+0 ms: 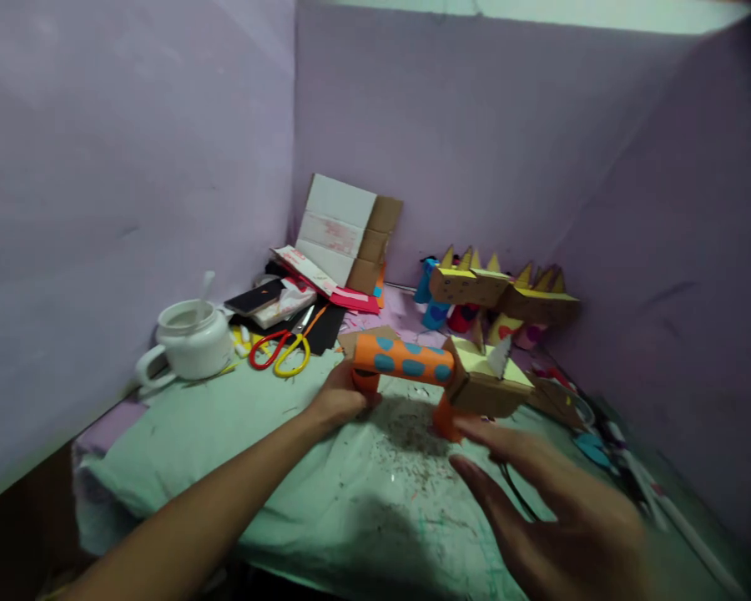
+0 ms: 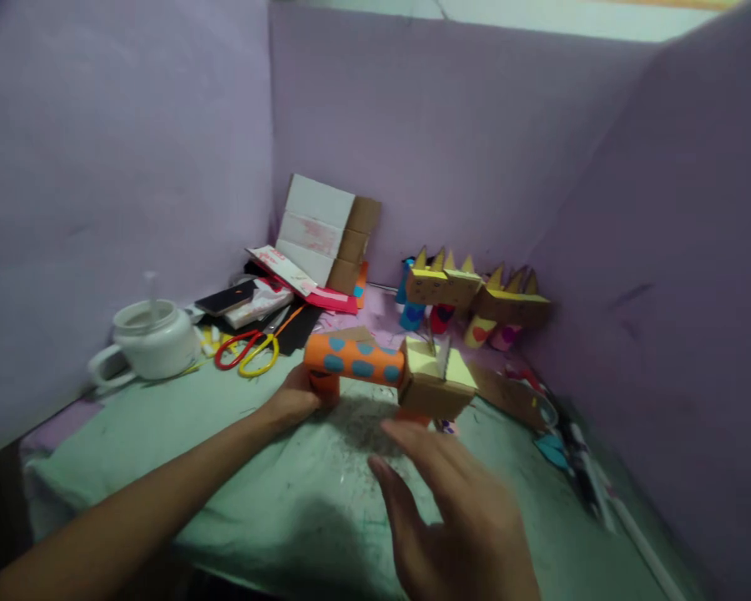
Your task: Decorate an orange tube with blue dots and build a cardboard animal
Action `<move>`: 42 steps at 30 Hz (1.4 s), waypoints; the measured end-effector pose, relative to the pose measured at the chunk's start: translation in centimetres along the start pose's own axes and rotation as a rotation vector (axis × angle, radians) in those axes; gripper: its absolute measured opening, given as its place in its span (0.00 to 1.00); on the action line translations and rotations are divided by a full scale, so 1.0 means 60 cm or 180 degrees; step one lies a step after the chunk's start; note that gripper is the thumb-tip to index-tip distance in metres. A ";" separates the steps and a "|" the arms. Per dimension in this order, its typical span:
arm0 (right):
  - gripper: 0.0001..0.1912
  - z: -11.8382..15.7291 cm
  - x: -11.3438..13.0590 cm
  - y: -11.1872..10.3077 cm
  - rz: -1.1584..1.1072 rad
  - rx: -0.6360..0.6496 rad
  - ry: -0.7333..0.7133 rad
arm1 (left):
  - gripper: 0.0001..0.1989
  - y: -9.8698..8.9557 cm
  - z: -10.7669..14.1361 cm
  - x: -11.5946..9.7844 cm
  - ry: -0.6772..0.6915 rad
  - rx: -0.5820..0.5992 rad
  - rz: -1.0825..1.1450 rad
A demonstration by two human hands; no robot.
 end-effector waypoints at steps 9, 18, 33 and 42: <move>0.30 -0.164 0.007 0.167 0.0657 0.1427 -0.1064 | 0.27 0.008 -0.008 0.004 0.0201 0.0072 -0.0508; 0.25 -0.150 -0.029 0.198 0.1032 0.1508 -0.1031 | 0.32 -0.002 0.000 0.017 -0.0041 -0.0105 -0.0762; 0.22 -0.146 -0.021 0.196 0.0847 0.1216 -0.1276 | 0.30 0.010 -0.020 0.024 0.0235 0.0033 -0.0479; 0.22 -0.146 -0.020 0.201 0.1012 0.1289 -0.1294 | 0.27 0.015 -0.032 0.033 0.0157 0.0037 -0.0502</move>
Point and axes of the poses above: each hand's wrist, its own z-axis away from the middle knuckle, its own y-axis out of the palm, x = y × z, the point moved 9 cm from there along -z, towards the middle knuckle, and after that the axes turned 10 degrees about -y, right-handed, at the moved point
